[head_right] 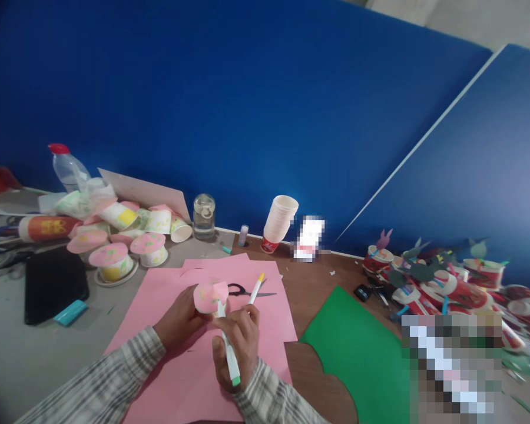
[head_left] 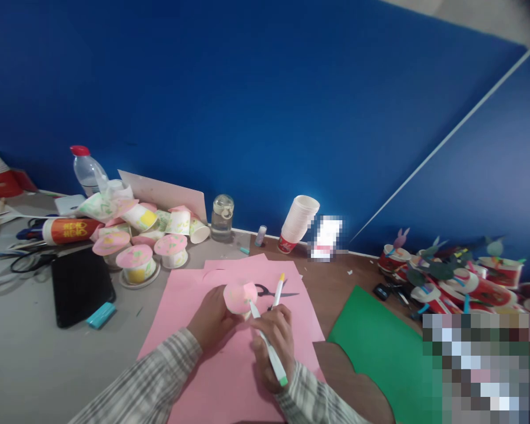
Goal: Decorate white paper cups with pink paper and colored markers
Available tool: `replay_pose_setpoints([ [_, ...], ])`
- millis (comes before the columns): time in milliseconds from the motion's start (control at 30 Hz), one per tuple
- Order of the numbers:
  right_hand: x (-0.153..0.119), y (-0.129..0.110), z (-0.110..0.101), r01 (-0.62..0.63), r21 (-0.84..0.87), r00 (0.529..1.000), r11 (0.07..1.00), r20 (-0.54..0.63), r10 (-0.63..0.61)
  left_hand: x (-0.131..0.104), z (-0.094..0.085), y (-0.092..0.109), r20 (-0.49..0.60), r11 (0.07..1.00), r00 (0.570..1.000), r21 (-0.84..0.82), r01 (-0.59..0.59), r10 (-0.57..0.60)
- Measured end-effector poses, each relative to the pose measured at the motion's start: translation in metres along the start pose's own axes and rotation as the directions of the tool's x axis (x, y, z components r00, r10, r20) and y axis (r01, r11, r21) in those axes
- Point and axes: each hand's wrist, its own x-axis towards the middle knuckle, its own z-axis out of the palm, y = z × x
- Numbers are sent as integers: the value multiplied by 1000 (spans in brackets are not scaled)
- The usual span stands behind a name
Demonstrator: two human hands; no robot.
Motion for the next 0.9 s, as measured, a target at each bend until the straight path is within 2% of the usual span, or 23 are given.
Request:
replay_pose_setpoints([
  [67, 0, 1, 1, -12, 9, 1000, 1000, -29, 12, -2, 2, -3, -31, 999, 999, -50, 11, -13],
  [167, 0, 3, 1, -32, 30, 997, 999, -69, 34, -4, 4, -8, -94, 988, 990, -128, 91, -104],
  [233, -1, 4, 2, -43, 42, 997, 998, -69, 46, -5, 5, -9, -93, 981, 988, -158, 111, -127],
  [500, -2, 7, 3, -45, 23, 999, 999, -27, 45, -5, 2, -5, -53, 980, 992, -172, 101, -111],
  [800, -5, 3, 2, 15, 8, 1000, 1000, 24, -15, -4, 2, -7, -57, 984, 994, -157, 85, -95],
  [900, -5, 3, 2, -10, -2, 1000, 1000, 21, 10, -4, 3, -8, -66, 986, 993, -147, 85, -95],
])
